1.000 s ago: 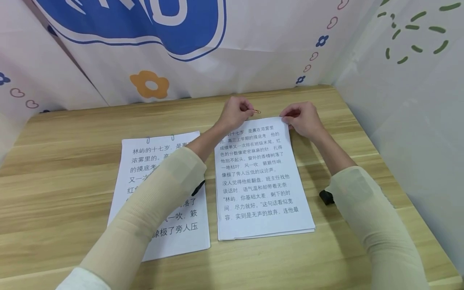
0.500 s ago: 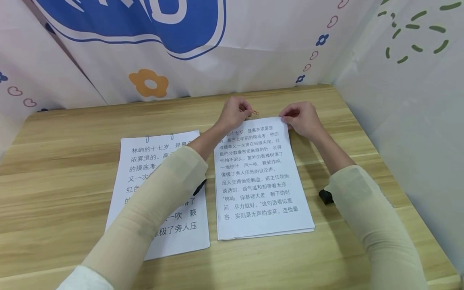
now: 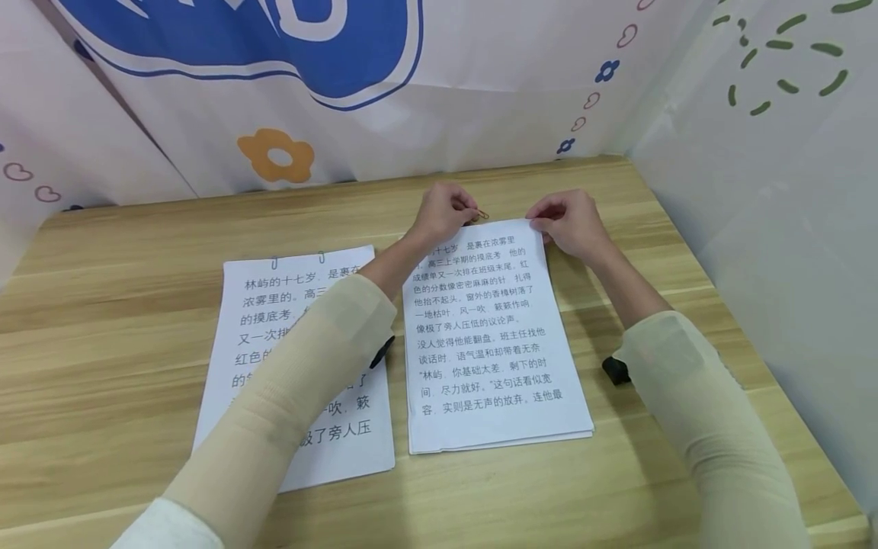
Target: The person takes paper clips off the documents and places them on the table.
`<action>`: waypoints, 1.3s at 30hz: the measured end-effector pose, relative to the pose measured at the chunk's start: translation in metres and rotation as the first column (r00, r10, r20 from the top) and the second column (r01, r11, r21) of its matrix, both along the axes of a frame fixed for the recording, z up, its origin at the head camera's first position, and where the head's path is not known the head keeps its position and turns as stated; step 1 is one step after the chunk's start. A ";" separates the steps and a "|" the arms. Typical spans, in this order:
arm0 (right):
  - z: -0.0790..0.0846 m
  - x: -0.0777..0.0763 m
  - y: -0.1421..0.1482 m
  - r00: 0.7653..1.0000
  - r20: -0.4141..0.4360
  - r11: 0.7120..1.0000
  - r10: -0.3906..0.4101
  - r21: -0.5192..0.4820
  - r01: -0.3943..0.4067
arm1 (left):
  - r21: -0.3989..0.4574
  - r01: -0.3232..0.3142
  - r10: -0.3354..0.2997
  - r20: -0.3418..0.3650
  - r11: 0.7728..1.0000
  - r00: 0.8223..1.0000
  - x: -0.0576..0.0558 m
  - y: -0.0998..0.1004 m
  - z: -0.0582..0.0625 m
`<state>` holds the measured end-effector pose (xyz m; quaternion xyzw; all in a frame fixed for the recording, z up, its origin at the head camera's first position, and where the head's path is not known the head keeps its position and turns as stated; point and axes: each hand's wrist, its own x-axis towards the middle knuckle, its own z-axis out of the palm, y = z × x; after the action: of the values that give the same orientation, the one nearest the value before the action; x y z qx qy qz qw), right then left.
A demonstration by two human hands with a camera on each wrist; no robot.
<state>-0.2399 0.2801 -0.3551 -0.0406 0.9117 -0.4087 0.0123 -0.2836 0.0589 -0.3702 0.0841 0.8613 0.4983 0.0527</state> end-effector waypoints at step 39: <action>0.003 -0.003 -0.003 1.000 0.026 1.000 -0.003 0.025 0.002 | -0.432 -0.012 0.028 0.030 0.902 0.999 -0.006 0.010 0.001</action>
<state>-0.2431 0.2770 -0.3525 -0.0341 0.9165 -0.3980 0.0241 -0.2901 0.0694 -0.3694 0.0525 0.9500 0.2971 0.0803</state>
